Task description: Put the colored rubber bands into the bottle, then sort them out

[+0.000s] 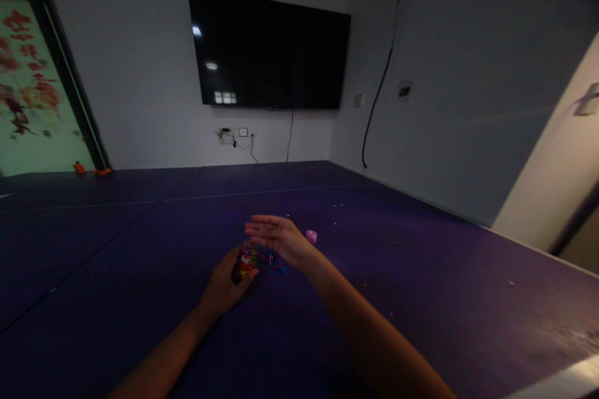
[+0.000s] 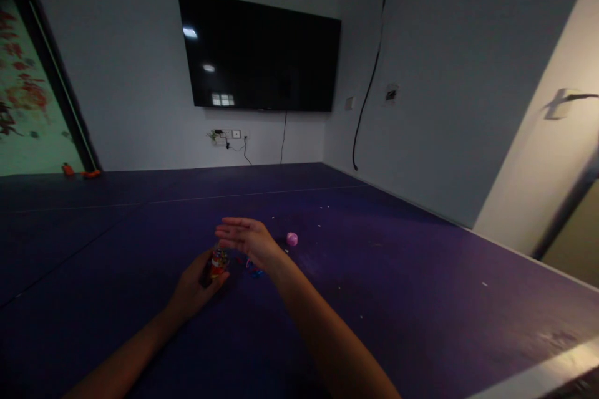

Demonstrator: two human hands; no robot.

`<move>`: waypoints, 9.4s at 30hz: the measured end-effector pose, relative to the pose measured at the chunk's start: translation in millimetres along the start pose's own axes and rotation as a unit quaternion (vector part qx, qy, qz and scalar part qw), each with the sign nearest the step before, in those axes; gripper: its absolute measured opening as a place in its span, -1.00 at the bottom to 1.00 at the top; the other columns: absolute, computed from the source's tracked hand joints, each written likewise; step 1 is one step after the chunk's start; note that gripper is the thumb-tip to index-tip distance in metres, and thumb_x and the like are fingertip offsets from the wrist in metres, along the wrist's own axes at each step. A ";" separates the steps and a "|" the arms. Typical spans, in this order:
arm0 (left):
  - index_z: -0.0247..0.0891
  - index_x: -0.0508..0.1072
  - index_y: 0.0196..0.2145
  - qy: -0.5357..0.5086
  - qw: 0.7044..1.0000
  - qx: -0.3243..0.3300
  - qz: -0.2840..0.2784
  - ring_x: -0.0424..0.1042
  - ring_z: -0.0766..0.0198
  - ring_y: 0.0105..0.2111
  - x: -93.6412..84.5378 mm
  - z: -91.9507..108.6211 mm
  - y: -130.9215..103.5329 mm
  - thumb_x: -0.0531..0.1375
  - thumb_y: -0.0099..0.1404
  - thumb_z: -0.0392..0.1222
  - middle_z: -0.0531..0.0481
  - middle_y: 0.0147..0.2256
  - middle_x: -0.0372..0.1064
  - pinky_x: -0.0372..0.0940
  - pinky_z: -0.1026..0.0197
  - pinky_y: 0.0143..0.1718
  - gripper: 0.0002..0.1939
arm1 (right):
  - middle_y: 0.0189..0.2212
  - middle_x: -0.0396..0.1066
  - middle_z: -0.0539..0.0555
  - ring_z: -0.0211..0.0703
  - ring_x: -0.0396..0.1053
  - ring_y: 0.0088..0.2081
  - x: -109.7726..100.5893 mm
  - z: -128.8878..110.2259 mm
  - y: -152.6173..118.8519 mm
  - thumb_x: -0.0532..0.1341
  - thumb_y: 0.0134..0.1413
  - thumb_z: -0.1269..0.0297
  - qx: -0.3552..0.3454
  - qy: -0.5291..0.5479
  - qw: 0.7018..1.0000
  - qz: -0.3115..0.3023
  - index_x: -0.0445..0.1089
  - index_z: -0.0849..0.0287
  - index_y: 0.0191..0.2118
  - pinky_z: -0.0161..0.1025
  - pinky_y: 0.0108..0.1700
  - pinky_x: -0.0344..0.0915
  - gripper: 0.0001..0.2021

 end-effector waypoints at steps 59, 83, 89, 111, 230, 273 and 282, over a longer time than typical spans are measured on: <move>-0.26 0.20 0.09 0.083 0.996 0.012 0.026 0.39 0.06 -0.07 1.6 -7.4 3.4 0.11 0.21 -0.01 -0.20 -0.03 0.36 0.30 0.01 -0.05 -0.48 | -0.43 0.51 0.10 -0.18 0.43 -0.37 -57.5 43.9 7.8 0.13 -0.21 0.63 -0.023 -0.694 0.719 -0.046 0.50 0.26 -0.41 -0.35 -0.31 0.26 -0.74; -0.19 0.19 0.09 0.073 0.995 0.056 0.040 0.44 0.08 -0.14 2.5 -5.0 1.9 0.13 0.20 -0.07 -0.17 -0.08 0.39 0.36 0.03 -0.13 -0.49 | -0.38 0.53 0.05 -0.22 0.46 -0.33 -6.9 -11.9 0.7 0.20 -0.08 0.50 -0.143 -0.455 0.877 0.053 0.51 0.19 -0.34 -0.26 -0.24 0.38 -0.82; -0.22 0.24 0.06 0.052 0.997 -0.005 0.054 0.43 0.07 -0.12 -0.8 -5.9 3.4 0.14 0.20 0.01 -0.18 -0.07 0.39 0.35 0.05 -0.12 -0.49 | -0.34 0.52 0.08 -0.17 0.47 -0.29 -29.1 1.9 8.7 0.17 -0.10 0.57 -0.100 -0.538 0.834 0.069 0.50 0.20 -0.26 -0.23 -0.19 0.37 -0.73; -0.26 0.28 0.02 0.017 0.989 -0.101 0.109 0.44 0.06 -0.15 -2.7 -6.3 6.7 0.15 0.15 0.06 -0.18 -0.09 0.41 0.35 0.03 -0.14 -0.47 | -0.09 0.42 0.18 0.03 0.36 -0.07 -65.1 29.8 -5.0 0.42 -0.40 0.16 0.011 -0.723 0.679 -0.125 0.44 0.18 -0.06 -0.23 -0.08 0.25 -0.38; -0.21 0.17 0.10 0.128 0.984 0.093 0.088 0.44 0.13 -0.20 -4.5 -2.6 4.0 0.10 0.26 -0.05 -0.16 -0.14 0.39 0.38 0.08 -0.19 -0.52 | -0.37 0.50 0.11 -0.16 0.43 -0.31 -41.6 3.5 2.7 0.29 -0.18 0.49 -0.026 -0.666 0.743 0.069 0.49 0.23 -0.30 -0.31 -0.27 0.27 -0.79; -0.22 0.15 0.14 0.132 0.985 0.076 0.078 0.44 0.10 -0.17 -1.2 -6.9 2.4 0.10 0.25 0.01 -0.17 -0.11 0.40 0.36 0.05 -0.15 -0.45 | -0.32 0.50 0.23 -0.06 0.45 -0.28 -37.6 28.1 -18.6 0.19 -0.06 0.51 0.143 -0.806 0.561 -0.123 0.50 0.30 -0.30 -0.31 -0.29 0.29 -0.82; -0.24 0.17 0.13 0.111 0.988 0.082 0.075 0.43 0.09 -0.16 -1.1 -3.9 3.8 0.12 0.23 -0.03 -0.18 -0.12 0.40 0.35 0.03 -0.13 -0.45 | -0.20 0.41 0.32 -0.02 0.38 -0.19 -17.5 35.7 -69.6 0.03 0.11 0.50 0.058 -0.795 0.583 -0.159 0.38 0.41 -0.19 -0.21 -0.19 0.25 -0.77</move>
Point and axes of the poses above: each hand's wrist, its own y-axis towards the middle knuckle, its own x-axis out of the palm, z = x × y, the point moved 1 cm from there along y, towards the middle knuckle
